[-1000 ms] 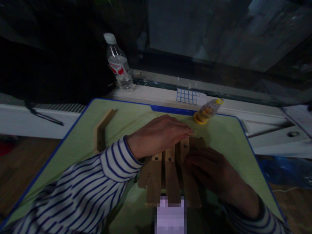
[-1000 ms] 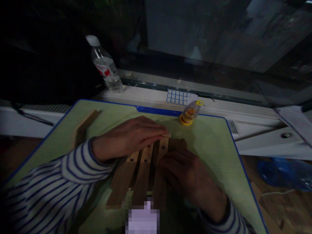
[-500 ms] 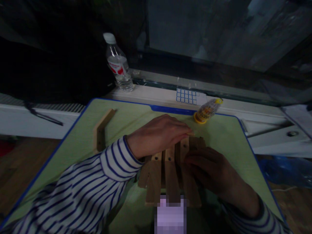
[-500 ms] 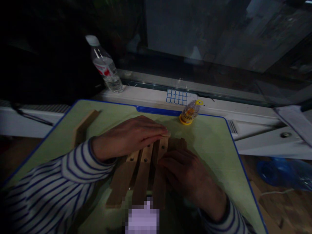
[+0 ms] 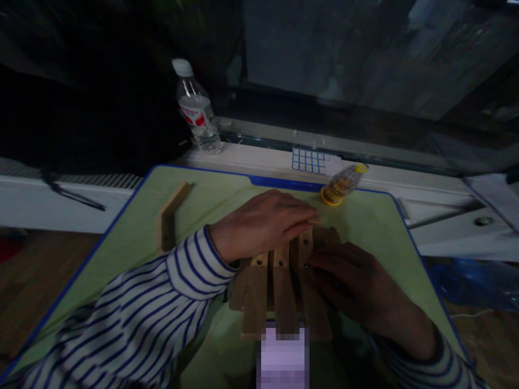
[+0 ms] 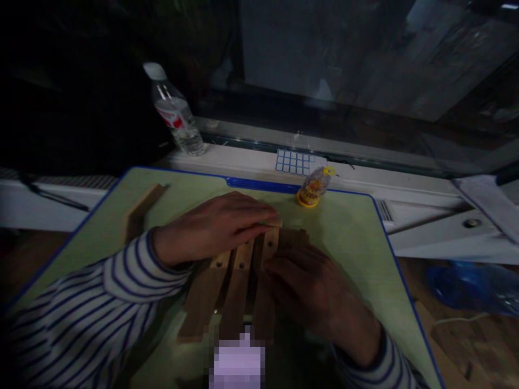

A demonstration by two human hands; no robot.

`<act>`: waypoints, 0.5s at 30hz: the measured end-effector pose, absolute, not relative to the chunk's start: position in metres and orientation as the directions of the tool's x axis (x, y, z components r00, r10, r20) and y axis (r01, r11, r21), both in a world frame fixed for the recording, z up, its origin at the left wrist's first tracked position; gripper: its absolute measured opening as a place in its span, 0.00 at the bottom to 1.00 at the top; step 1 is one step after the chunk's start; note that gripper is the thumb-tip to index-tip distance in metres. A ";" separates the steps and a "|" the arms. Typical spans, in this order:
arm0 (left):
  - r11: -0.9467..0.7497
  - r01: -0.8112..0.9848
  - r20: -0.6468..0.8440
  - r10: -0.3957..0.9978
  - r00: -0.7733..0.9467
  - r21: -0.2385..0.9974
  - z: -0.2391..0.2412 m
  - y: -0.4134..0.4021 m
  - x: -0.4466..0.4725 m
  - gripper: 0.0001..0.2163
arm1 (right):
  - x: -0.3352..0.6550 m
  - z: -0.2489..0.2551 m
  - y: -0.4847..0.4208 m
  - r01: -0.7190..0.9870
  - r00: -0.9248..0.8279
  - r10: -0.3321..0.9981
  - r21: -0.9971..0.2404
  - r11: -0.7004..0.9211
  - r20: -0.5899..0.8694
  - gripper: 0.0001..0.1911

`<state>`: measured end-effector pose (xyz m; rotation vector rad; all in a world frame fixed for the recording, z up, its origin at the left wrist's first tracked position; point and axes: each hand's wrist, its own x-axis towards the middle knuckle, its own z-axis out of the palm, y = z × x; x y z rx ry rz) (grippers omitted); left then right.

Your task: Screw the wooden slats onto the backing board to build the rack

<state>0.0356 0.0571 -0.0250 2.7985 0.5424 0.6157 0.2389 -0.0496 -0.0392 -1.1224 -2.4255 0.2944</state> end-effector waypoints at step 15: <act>-0.914 0.333 0.459 0.404 0.791 0.232 0.006 -0.001 -0.005 0.14 | 0.282 -0.004 -0.090 0.840 -0.336 0.845 -0.274 0.469 0.417 0.11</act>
